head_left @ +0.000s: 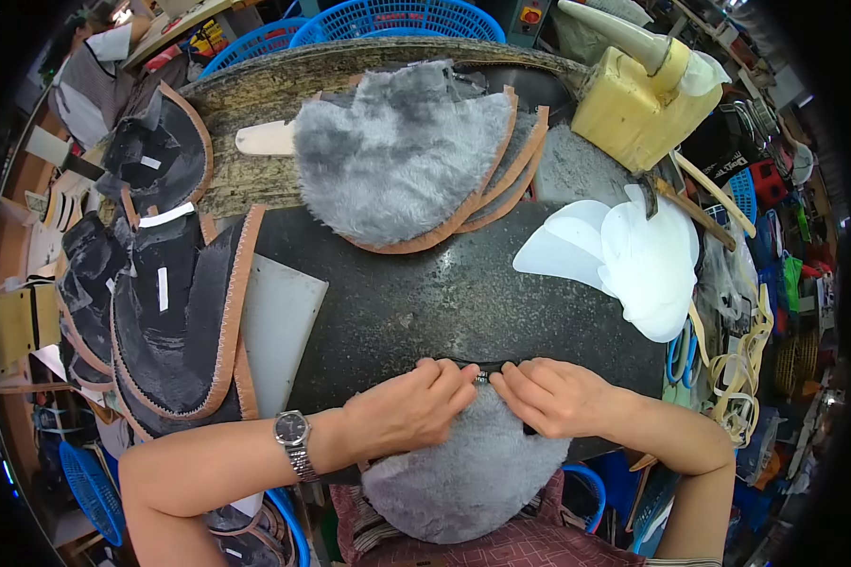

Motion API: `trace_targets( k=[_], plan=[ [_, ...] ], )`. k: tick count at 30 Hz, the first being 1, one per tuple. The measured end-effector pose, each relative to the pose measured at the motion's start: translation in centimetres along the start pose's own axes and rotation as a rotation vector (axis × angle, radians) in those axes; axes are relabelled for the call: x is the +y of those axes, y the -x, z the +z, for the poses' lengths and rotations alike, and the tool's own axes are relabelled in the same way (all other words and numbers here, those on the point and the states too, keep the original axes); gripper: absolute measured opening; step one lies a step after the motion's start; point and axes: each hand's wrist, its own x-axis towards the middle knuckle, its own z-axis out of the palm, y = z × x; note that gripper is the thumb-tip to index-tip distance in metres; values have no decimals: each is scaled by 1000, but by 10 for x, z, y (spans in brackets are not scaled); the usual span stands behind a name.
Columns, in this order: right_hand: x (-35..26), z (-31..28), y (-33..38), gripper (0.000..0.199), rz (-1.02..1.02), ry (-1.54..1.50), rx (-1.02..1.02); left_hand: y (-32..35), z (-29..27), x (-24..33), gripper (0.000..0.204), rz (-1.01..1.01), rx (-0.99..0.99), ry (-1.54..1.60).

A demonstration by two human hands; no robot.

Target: The person assembles shoe components by hand in a workshop setting. They place white foam inserts into black fabric shoe parts, then add grey felt-like material on top, pressing each layer into place. The person handles the parts one at a time, stacking the finished units on the table.

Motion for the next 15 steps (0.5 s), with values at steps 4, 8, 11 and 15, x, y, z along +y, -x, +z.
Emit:
trace_targets(
  k=[4, 8, 11, 15],
  plan=[
    [-3, -10, 18, 52, 116, -213, -53, -2, -8, -18, 28, -141, -39, 409],
    [-3, -25, 17, 64, 216, -322, -231, -13, -12, -28, 34, -409, -10, 742],
    [-6, -26, 20, 73, 261, -341, -289, -23, -9, -4, 26, -601, -7, 749],
    [-43, -24, 30, 53, 572, -196, 159, -18, 3, -3, 24, -745, 137, 721]
  ],
)
